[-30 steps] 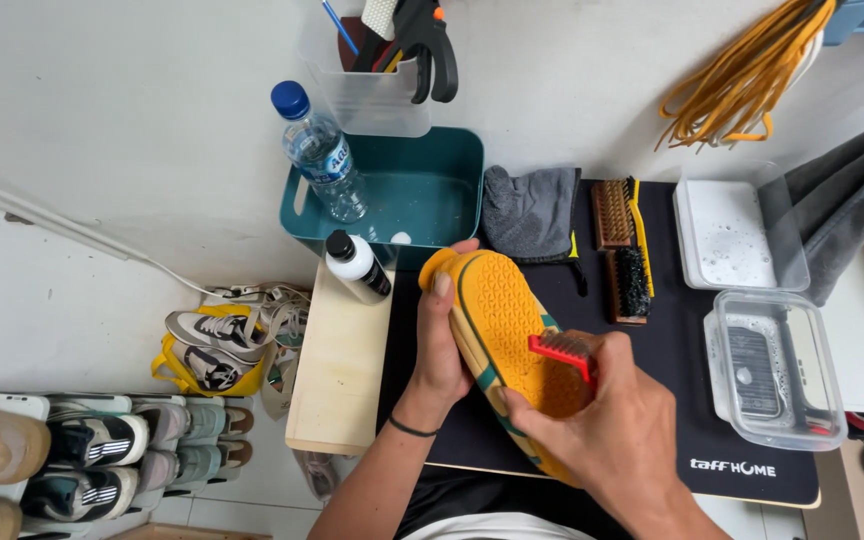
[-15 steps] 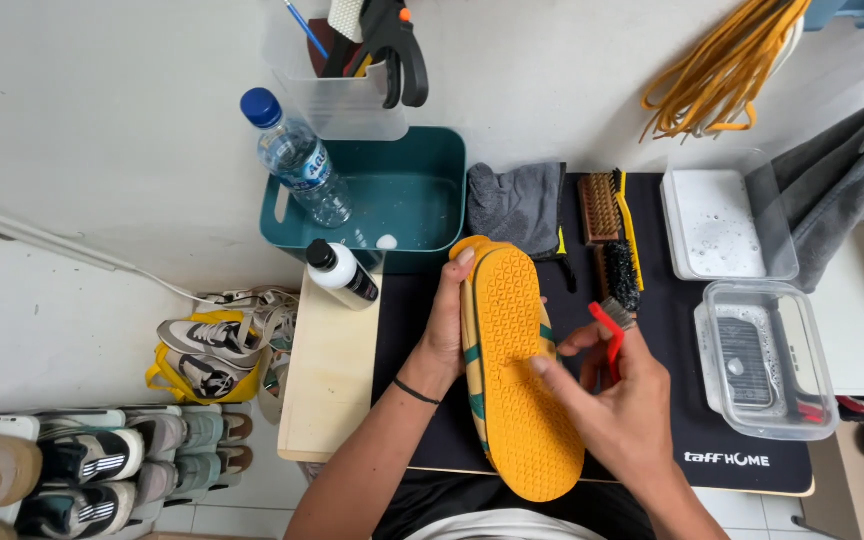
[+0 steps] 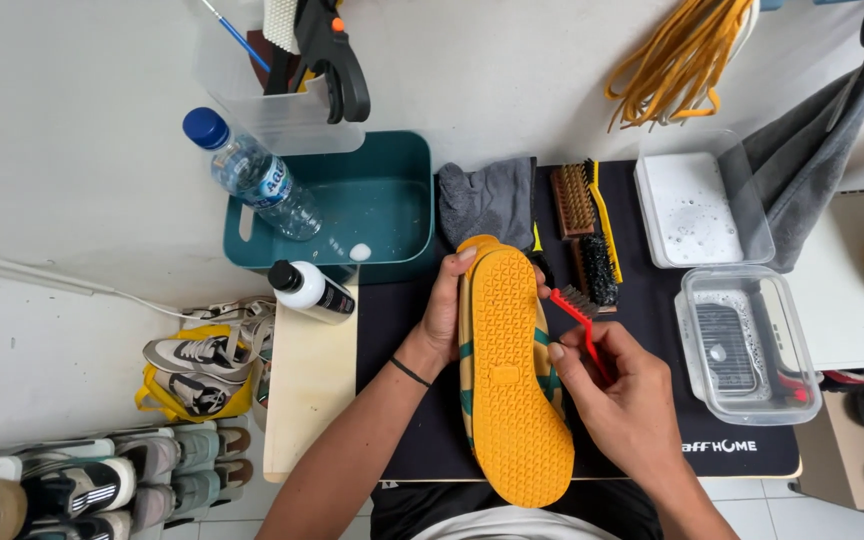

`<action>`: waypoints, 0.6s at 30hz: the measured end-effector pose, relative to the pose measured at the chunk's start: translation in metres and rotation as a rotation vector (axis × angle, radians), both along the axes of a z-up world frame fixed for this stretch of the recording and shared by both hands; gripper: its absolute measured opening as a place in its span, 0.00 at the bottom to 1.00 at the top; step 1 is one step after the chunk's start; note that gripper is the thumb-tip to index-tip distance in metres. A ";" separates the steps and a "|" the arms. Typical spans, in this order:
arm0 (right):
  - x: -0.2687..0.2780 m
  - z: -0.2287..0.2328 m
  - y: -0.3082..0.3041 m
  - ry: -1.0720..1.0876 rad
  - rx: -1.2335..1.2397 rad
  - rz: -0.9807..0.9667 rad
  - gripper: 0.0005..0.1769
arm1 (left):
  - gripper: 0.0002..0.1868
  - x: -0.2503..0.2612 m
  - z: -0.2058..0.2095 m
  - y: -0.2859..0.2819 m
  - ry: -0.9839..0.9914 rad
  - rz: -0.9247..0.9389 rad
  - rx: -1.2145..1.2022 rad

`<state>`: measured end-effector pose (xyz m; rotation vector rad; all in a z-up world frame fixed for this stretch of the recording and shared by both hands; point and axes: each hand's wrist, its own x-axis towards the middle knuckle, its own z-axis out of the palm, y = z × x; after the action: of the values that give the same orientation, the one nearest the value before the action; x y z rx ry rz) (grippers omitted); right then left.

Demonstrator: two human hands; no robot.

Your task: The person holds a yellow and green sneaker and scrubs the sole with a red toothbrush. They repeatedly dip the brush into a container of soapy water and continue scrubbing the textured bottom of the shoe.

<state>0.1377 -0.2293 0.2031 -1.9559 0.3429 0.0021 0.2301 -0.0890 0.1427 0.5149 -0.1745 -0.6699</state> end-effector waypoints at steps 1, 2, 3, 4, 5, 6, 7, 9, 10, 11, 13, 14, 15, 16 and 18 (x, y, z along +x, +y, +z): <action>0.000 -0.002 -0.001 -0.003 -0.012 0.001 0.06 | 0.29 0.001 0.000 0.000 -0.015 -0.007 -0.006; 0.000 -0.002 -0.002 -0.001 -0.012 0.000 0.06 | 0.29 0.001 0.001 -0.001 -0.013 -0.009 -0.005; -0.001 -0.001 -0.002 0.007 -0.012 -0.004 0.06 | 0.27 0.001 0.001 0.000 -0.007 0.002 -0.016; -0.001 -0.001 -0.002 0.014 -0.012 -0.006 0.05 | 0.25 0.001 0.002 0.000 -0.002 0.014 -0.026; -0.001 -0.001 -0.002 0.015 -0.012 -0.007 0.05 | 0.25 0.000 0.003 0.000 -0.001 0.013 -0.025; -0.002 -0.001 -0.002 0.005 -0.006 -0.008 0.05 | 0.25 0.000 0.003 0.001 -0.006 0.014 -0.033; -0.002 -0.001 -0.002 -0.005 -0.001 -0.009 0.05 | 0.24 0.000 0.003 0.001 -0.011 0.016 -0.040; -0.002 -0.001 -0.003 0.000 -0.026 -0.012 0.05 | 0.24 -0.001 0.002 0.003 -0.013 0.020 -0.031; -0.002 -0.001 -0.003 0.008 -0.050 -0.012 0.06 | 0.25 -0.002 0.001 0.004 -0.013 0.027 -0.022; -0.002 0.001 -0.002 0.006 -0.050 -0.013 0.06 | 0.25 -0.002 0.002 0.004 -0.014 0.026 -0.022; -0.002 0.003 -0.002 0.032 -0.072 -0.023 0.06 | 0.22 -0.003 0.002 0.005 -0.024 0.037 -0.072; -0.002 0.004 -0.002 0.032 -0.073 -0.025 0.06 | 0.22 -0.004 0.002 0.005 -0.024 0.035 -0.074; -0.002 0.005 -0.002 0.035 -0.089 -0.020 0.06 | 0.22 -0.005 0.002 0.006 -0.016 0.027 -0.082; -0.002 0.005 -0.002 0.037 -0.103 -0.013 0.06 | 0.21 -0.006 0.002 0.006 -0.009 0.020 -0.088; -0.001 0.007 0.000 0.033 -0.118 -0.007 0.06 | 0.21 -0.009 0.001 0.005 -0.010 0.020 -0.067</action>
<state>0.1366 -0.2297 0.2097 -2.0735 0.3786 0.0103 0.2215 -0.0835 0.1437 0.4548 -0.2000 -0.6400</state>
